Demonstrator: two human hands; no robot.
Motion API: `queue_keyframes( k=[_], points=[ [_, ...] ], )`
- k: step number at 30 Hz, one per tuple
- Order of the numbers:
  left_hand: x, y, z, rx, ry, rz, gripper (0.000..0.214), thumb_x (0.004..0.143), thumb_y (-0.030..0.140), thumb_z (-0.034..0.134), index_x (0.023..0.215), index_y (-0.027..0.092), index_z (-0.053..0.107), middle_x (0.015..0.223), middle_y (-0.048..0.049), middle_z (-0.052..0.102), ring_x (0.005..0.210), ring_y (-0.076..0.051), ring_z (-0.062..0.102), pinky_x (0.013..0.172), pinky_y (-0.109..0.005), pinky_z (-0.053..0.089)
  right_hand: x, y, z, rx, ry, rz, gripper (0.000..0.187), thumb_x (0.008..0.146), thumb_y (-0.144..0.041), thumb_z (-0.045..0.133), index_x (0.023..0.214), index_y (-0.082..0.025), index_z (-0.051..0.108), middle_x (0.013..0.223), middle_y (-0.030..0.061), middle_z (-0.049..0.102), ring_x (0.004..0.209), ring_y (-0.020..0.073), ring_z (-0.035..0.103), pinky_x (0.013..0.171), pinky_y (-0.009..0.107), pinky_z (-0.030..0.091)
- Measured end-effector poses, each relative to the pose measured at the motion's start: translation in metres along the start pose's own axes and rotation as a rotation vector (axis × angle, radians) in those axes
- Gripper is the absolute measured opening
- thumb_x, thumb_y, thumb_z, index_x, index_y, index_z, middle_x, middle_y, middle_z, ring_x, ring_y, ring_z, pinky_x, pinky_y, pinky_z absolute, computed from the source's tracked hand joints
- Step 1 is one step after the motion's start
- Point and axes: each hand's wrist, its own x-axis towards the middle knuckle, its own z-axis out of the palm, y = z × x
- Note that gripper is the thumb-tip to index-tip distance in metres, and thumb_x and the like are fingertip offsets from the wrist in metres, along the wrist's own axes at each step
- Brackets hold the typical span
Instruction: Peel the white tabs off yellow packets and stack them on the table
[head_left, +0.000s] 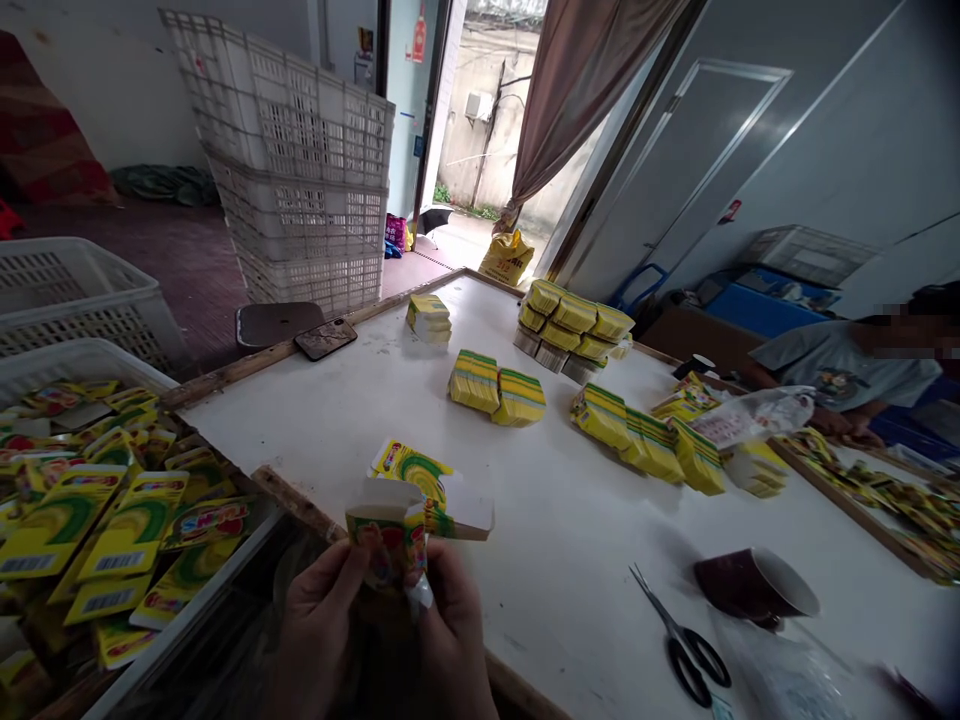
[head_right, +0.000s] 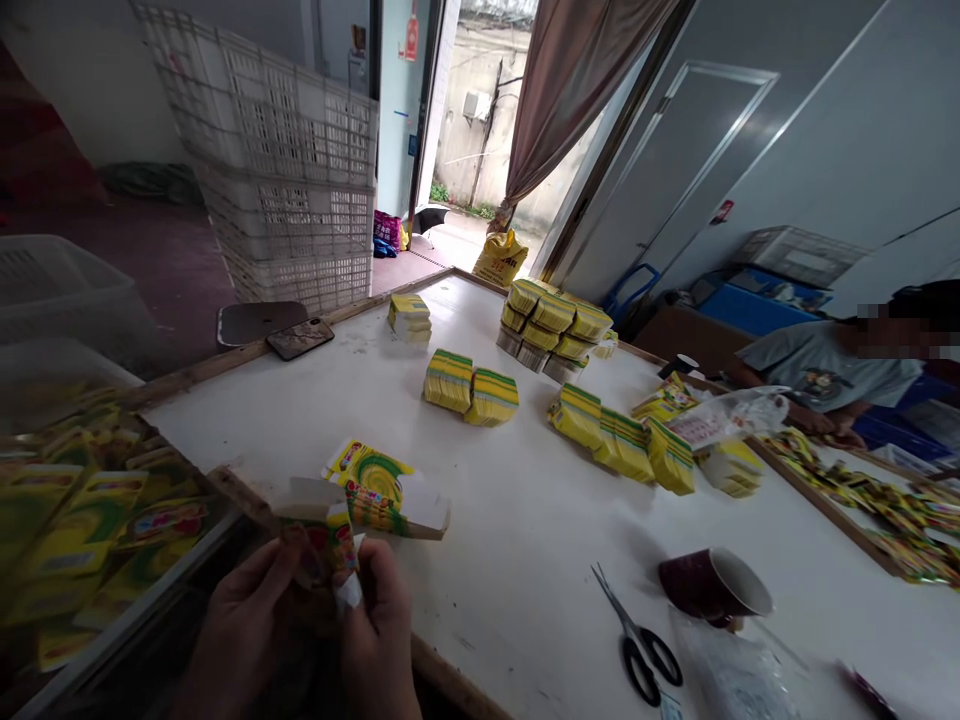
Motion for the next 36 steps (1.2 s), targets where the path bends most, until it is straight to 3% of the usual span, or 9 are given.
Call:
queue_keyframes(
  k=[3,6,10,15,18,21,23,29,36],
  points=[
    [0.002,0.002,-0.002,0.037,-0.075,0.008,0.037,0.059,0.04,0.089,0.089,0.021,0.077,0.083,-0.0015,0.078,0.075,-0.021,0.072,0.069,-0.027,0.059,0.001,-0.005,-0.014,-0.188,0.0,-0.011,0.023,0.093,-0.038,0.054,0.094,-0.018,0.065,0.084,0.0036,0.069,0.077,0.0183,0.061,0.068,0.027,0.049],
    [0.003,0.016,-0.006,0.059,-0.106,0.064,0.049,0.067,0.052,0.08,0.103,0.019,0.075,0.093,-0.0066,0.078,0.084,-0.026,0.072,0.073,-0.032,0.059,-0.003,-0.02,-0.034,-0.47,-0.193,-0.021,0.015,0.086,-0.02,0.055,0.093,-0.021,0.068,0.084,0.002,0.068,0.078,0.0188,0.063,0.07,0.027,0.048],
    [0.0,0.047,-0.016,0.337,-0.325,0.219,0.059,0.073,0.061,0.071,0.113,0.018,0.072,0.112,-0.0138,0.074,0.109,-0.032,0.066,0.095,-0.037,0.052,-0.011,-0.044,-0.05,-0.774,-0.479,-0.057,0.044,0.076,0.0,0.047,0.098,-0.028,0.074,0.086,0.0009,0.068,0.076,0.0178,0.064,0.068,0.026,0.047],
    [-0.013,0.057,-0.011,0.966,-0.714,0.109,0.085,0.044,0.029,0.092,0.124,0.027,0.065,0.12,-0.0079,0.071,0.113,-0.036,0.063,0.097,-0.041,0.049,-0.014,-0.056,-0.039,-0.917,-0.549,-0.264,0.02,0.083,-0.016,0.065,0.093,-0.03,0.074,0.079,0.0027,0.068,0.075,0.0219,0.06,0.076,0.036,0.049],
    [-0.018,0.047,-0.003,1.048,-0.81,0.093,0.062,0.059,0.027,0.082,0.118,0.024,0.064,0.105,-0.0036,0.075,0.097,-0.03,0.069,0.086,-0.035,0.054,-0.014,-0.054,-0.039,-0.873,-0.444,-0.354,0.029,0.081,-0.015,0.069,0.103,-0.033,0.071,0.091,0.0029,0.068,0.086,0.0236,0.061,0.099,0.045,0.043],
    [-0.018,0.037,-0.003,1.091,-0.676,0.212,0.059,0.069,0.029,0.075,0.125,0.023,0.056,0.103,-0.0057,0.074,0.095,-0.028,0.07,0.083,-0.033,0.054,-0.016,-0.044,-0.047,-0.759,-0.054,-0.322,0.057,0.083,-0.017,0.067,0.136,-0.031,0.052,0.131,0.0095,0.056,0.125,0.0306,0.051,0.113,0.05,0.032],
    [-0.021,0.03,-0.005,1.103,-0.608,0.288,0.072,0.065,0.03,0.078,0.132,0.023,0.049,0.11,-0.0097,0.073,0.1,-0.031,0.069,0.085,-0.036,0.054,-0.016,-0.034,-0.05,-0.599,0.039,-0.198,0.062,0.086,-0.029,0.066,0.144,-0.026,0.043,0.139,0.0125,0.052,0.132,0.0324,0.045,0.11,0.049,0.037],
    [-0.032,0.015,-0.004,1.051,-0.731,0.474,0.069,0.067,0.015,0.068,0.13,0.026,0.044,0.123,-0.0109,0.067,0.109,-0.029,0.066,0.093,-0.036,0.051,-0.01,-0.011,-0.024,0.043,-0.137,0.292,0.055,0.088,-0.061,0.057,0.123,-0.02,0.064,0.104,0.0123,0.073,0.103,0.0308,0.067,0.089,0.043,0.054],
    [-0.019,0.014,-0.011,1.048,-0.712,0.408,0.056,0.071,0.015,0.064,0.121,0.026,0.043,0.101,-0.0047,0.069,0.089,-0.026,0.069,0.078,-0.034,0.053,-0.016,-0.012,-0.022,-0.119,-0.244,0.109,0.06,0.093,-0.051,0.056,0.146,-0.026,0.045,0.132,0.0104,0.064,0.125,0.0303,0.057,0.105,0.045,0.046]
  ],
)
